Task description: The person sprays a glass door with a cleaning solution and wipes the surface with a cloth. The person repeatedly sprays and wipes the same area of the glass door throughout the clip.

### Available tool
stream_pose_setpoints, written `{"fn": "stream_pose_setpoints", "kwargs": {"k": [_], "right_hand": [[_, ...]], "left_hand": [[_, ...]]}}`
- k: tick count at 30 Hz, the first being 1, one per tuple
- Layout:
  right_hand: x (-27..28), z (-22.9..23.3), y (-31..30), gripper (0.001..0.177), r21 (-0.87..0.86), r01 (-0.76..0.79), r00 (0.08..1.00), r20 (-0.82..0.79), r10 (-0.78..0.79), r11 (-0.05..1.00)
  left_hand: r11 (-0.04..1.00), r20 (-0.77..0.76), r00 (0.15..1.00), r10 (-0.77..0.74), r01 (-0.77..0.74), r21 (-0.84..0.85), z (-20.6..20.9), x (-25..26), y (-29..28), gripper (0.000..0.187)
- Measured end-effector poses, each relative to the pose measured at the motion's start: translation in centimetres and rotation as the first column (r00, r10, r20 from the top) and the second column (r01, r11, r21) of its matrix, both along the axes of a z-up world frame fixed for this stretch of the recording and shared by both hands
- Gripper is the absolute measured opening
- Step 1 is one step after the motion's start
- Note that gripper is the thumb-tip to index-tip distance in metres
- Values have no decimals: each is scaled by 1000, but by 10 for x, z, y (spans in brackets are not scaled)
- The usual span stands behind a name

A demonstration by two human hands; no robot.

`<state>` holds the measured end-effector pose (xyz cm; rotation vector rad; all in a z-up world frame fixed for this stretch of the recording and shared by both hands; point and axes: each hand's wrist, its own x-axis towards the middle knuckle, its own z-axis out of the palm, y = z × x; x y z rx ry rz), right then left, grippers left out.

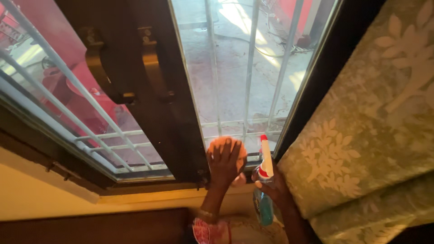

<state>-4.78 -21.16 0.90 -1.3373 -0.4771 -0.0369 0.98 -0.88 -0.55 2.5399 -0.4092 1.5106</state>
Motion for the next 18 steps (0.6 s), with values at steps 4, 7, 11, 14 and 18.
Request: {"fn": "stream_pose_setpoints", "kwargs": {"k": [4,7,11,14,18], "right_hand": [[6,-14,-1,80,-27,2,998,60,-1,1000],[9,-12,1,90,-79,19,997,82,-13,997],[-3,-1,-2,99,-78,24,999,35,-21,997],[-4,7,-9,99,-65,22,1000,5,-21,998],[-2,7,-17,99,1,41,995,-87,-41,999]], "left_hand": [[1000,118,993,8,-8,-3,18,13,0,58],[1000,36,999,10,-10,17,-11,14,0,56],[998,-27,998,53,-53,24,-52,3,-10,56],[999,76,996,41,-40,-12,-42,11,-13,55],[997,120,990,72,-67,-44,-19,25,-20,57]]}}
